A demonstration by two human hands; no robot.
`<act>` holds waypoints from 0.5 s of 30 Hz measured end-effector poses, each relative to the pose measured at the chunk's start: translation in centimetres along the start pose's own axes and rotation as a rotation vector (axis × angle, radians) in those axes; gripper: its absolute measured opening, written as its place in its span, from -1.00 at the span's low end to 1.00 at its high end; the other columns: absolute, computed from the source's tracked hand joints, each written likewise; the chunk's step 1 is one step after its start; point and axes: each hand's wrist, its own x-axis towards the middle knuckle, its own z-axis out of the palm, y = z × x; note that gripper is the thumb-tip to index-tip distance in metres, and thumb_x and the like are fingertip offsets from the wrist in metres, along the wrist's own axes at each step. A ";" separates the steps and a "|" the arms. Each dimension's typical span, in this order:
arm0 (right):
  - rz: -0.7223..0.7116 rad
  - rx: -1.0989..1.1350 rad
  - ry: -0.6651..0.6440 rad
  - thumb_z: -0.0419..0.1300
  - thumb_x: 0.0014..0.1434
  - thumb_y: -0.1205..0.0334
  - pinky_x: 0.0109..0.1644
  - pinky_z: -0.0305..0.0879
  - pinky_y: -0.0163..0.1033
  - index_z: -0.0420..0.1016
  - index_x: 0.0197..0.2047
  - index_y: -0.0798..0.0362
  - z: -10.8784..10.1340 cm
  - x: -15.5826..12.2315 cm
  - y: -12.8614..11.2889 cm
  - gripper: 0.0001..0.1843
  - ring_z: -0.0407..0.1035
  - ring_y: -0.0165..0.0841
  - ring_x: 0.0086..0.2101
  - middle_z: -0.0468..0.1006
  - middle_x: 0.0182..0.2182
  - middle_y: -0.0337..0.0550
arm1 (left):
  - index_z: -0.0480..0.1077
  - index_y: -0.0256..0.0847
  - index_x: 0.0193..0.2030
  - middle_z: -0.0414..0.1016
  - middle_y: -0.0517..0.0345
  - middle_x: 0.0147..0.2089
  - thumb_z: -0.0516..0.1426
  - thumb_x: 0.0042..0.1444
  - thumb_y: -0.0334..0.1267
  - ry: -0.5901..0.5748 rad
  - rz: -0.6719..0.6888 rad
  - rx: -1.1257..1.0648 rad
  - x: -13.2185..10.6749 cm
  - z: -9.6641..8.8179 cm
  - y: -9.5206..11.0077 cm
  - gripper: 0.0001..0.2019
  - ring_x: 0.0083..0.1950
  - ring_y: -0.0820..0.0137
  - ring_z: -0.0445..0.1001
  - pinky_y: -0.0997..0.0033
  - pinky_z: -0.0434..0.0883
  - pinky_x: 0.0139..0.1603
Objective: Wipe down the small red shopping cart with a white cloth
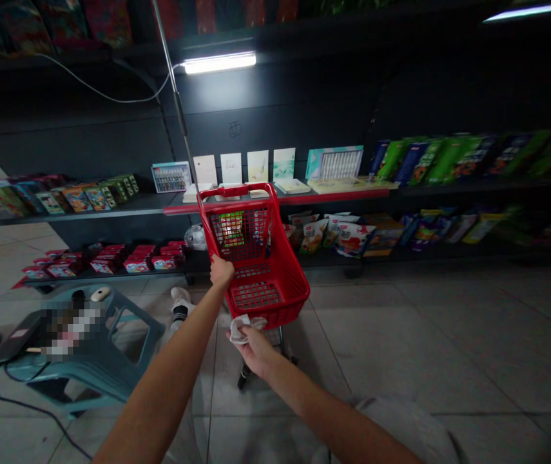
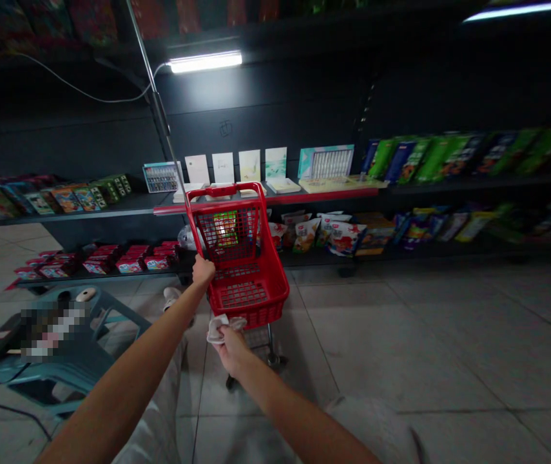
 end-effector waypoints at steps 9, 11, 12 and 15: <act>0.023 -0.209 -0.148 0.36 0.02 0.24 -0.02 0.54 -0.15 0.48 -0.24 0.05 0.8 -2.8 -4.5 -0.78 0.59 -0.29 -0.20 0.66 -0.29 -0.12 | 0.30 -0.10 0.22 0.57 -0.17 0.17 0.09 0.26 -0.18 -0.032 0.035 -0.006 0.3 -1.6 -0.2 -0.61 0.17 0.08 0.59 0.17 0.50 0.10; 0.018 -0.322 -0.189 0.36 0.08 0.05 -0.12 0.54 -0.20 0.53 -0.16 0.08 0.6 -4.3 -7.3 -0.67 0.60 -0.23 -0.14 0.68 -0.21 0.00 | 0.31 -0.09 0.21 0.57 -0.17 0.16 0.12 0.25 -0.15 -0.029 0.032 -0.004 0.5 -1.9 -0.3 -0.61 0.16 0.08 0.59 0.17 0.50 0.10; -0.012 -0.394 -0.196 0.33 0.10 -0.03 -0.17 0.54 -0.21 0.55 -0.12 0.09 0.4 -5.0 -8.9 -0.61 0.60 -0.19 -0.13 0.69 -0.18 0.04 | 0.31 -0.08 0.20 0.57 -0.17 0.16 0.13 0.24 -0.14 -0.028 0.030 -0.003 0.6 -2.0 -0.3 -0.60 0.16 0.08 0.59 0.17 0.50 0.10; -0.340 -0.698 -0.038 0.26 0.12 -0.13 -0.20 0.51 -0.15 0.56 -0.11 0.08 -1.3 -6.1 -14.6 -0.54 0.59 -0.11 -0.13 0.68 -0.20 0.06 | 0.31 -0.08 0.19 0.58 -0.17 0.15 0.17 0.22 -0.11 -0.030 0.029 -0.006 0.7 -2.0 -0.3 -0.58 0.15 0.08 0.59 0.18 0.49 0.11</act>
